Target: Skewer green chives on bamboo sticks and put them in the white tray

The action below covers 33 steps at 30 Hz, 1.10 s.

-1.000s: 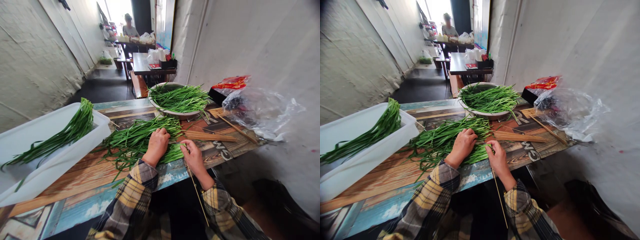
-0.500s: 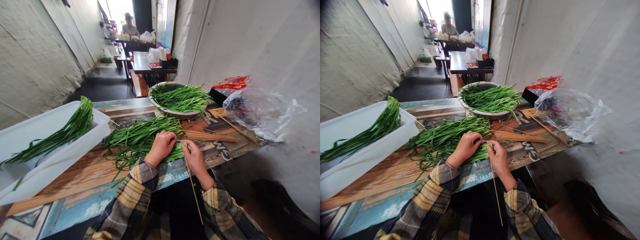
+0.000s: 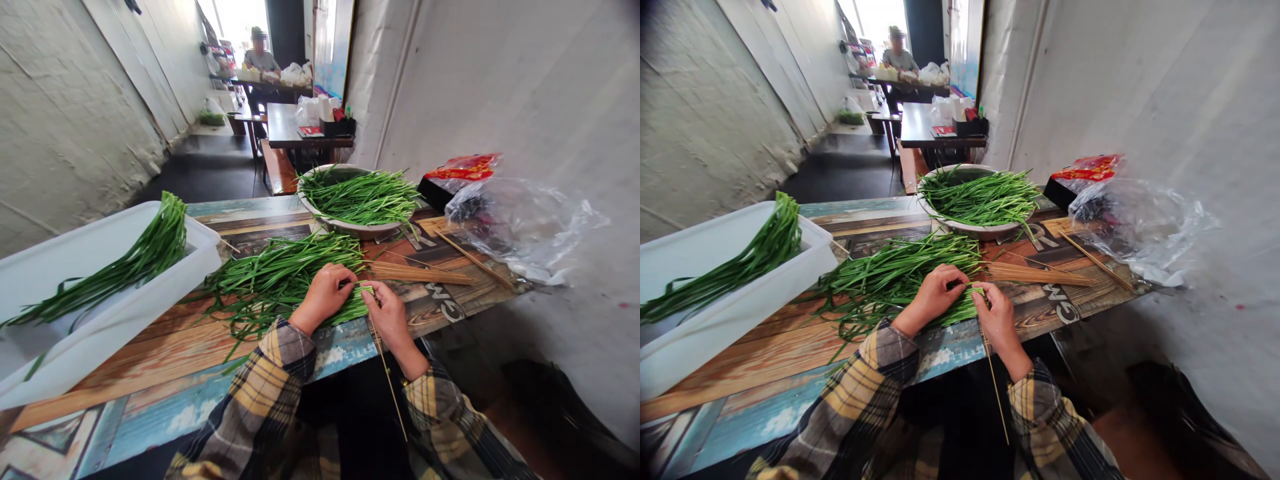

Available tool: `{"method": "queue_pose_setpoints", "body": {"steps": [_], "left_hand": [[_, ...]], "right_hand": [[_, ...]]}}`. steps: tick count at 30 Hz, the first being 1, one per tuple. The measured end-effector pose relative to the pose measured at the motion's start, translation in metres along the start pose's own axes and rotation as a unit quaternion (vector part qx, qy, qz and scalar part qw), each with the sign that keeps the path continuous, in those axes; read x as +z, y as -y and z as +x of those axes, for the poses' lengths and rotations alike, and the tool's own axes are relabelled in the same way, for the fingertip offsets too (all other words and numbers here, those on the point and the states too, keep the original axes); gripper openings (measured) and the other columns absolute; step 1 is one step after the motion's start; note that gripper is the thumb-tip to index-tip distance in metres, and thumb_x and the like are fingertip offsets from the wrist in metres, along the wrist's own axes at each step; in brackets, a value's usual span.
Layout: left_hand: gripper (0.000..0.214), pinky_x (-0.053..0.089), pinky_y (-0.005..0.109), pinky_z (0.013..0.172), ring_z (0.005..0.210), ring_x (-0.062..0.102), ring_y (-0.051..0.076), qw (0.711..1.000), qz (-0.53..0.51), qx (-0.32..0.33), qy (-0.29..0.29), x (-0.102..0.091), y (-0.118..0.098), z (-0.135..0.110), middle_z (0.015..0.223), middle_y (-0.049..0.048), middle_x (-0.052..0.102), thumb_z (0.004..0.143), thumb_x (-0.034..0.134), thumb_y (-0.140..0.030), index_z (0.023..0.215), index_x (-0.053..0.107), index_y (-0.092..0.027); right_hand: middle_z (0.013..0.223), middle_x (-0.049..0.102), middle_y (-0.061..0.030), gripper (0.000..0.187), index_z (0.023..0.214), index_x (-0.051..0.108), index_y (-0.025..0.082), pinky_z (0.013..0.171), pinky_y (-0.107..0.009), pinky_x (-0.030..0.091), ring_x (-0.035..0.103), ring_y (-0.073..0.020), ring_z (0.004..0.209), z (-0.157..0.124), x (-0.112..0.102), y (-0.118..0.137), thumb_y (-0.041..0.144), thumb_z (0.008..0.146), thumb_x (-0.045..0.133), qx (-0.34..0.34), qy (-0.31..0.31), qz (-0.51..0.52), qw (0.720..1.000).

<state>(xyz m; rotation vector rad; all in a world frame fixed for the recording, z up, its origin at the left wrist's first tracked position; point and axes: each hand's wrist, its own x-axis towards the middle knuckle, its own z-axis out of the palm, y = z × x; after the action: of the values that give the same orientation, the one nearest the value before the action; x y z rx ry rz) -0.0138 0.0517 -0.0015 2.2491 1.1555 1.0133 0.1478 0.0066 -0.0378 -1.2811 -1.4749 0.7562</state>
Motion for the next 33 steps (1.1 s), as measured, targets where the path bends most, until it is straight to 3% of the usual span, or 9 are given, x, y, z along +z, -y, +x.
{"method": "queue_pose_setpoints", "body": {"steps": [15, 22, 33], "left_hand": [[0.013, 0.042, 0.028, 0.075, 0.076, 0.057, 0.015, 1.000, -0.028, 0.003, -0.007, 0.0007, -0.0015, 0.0008, 0.077, 0.0014, 0.067, 0.078, 0.059, -0.007, 0.076, 0.067, -0.017], [0.013, 0.042, 0.028, 0.074, 0.076, 0.056, 0.015, 1.000, -0.029, -0.004, -0.009, 0.0008, -0.0012, 0.0011, 0.076, 0.0010, 0.067, 0.079, 0.059, -0.007, 0.076, 0.066, -0.017], [0.013, 0.042, 0.027, 0.073, 0.076, 0.056, 0.015, 0.999, -0.037, 0.000, -0.009, 0.0006, -0.0043, 0.0010, 0.076, 0.0011, 0.067, 0.079, 0.059, -0.007, 0.076, 0.067, -0.016]], "right_hand": [[0.092, 0.071, -0.0069, 0.026, 0.101, 0.065, 0.018, 0.072, -0.030, 0.050, 0.065, -0.0193, 0.080, 0.0001, -0.0002, -0.0018, 0.038, 0.086, 0.057, 0.001, -0.002, -0.008, 1.000], [0.079, 0.070, -0.0049, 0.029, 0.099, 0.066, 0.018, 0.059, -0.027, 0.048, 0.062, -0.0172, 0.066, -0.0007, 0.0013, -0.0010, 0.041, 0.083, 0.059, 0.019, -0.028, 0.013, 0.999], [0.086, 0.072, -0.0064, 0.029, 0.098, 0.067, 0.017, 0.062, -0.027, 0.050, 0.066, -0.0194, 0.074, 0.0000, -0.0003, 0.0048, 0.040, 0.083, 0.058, 0.021, -0.007, 0.006, 1.000]]}}
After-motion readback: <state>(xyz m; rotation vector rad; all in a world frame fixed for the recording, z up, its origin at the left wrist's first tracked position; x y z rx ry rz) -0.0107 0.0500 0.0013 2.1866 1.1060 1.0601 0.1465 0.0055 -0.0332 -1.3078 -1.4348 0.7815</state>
